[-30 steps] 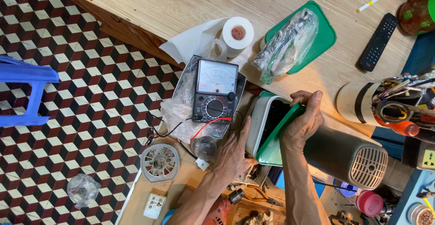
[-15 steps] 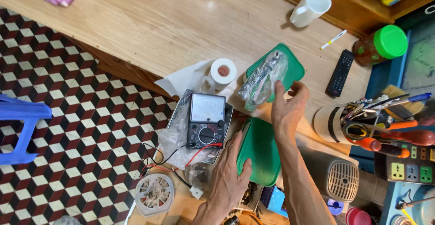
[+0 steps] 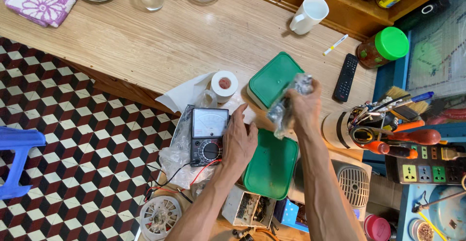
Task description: The person disassembles a small electrical motor, cleans the rotor shaft with a cloth, and uses a flashlight to inspect the stator interior. They then retrieve a power drill from under the table and open a green parts container, removing a small component.
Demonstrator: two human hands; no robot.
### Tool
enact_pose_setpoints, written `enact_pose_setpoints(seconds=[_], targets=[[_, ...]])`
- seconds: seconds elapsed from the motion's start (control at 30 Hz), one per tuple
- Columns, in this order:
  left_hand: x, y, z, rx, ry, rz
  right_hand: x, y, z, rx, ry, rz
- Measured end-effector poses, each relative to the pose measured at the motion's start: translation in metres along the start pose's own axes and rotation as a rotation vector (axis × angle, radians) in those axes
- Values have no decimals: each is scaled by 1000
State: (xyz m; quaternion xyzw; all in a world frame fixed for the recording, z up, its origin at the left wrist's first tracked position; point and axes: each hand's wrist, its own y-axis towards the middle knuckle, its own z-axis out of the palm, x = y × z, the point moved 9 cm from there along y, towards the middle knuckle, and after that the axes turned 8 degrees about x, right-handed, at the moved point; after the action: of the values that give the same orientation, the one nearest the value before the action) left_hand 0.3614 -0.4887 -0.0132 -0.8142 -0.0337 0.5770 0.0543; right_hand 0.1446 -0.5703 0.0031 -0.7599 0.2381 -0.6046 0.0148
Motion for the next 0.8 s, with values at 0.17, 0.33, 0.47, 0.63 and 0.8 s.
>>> enact_pose_setpoints(seconds=[0.17,0.33,0.47,0.63,0.8], targets=[[-27,55,19,32,358,225,14,-118,-51,-52,-77,-98],[-38,91,55,198,624,201,-18,-193,-38,-28,-240,-45],[-36,98,63,260,678,134,-59,-201,-27,112,-251,265],[-52,98,53,179,507,161,-55,-218,-30,140,-255,76],[-56,95,43,228,192,-113,-75,-239,-56,153,-164,92]])
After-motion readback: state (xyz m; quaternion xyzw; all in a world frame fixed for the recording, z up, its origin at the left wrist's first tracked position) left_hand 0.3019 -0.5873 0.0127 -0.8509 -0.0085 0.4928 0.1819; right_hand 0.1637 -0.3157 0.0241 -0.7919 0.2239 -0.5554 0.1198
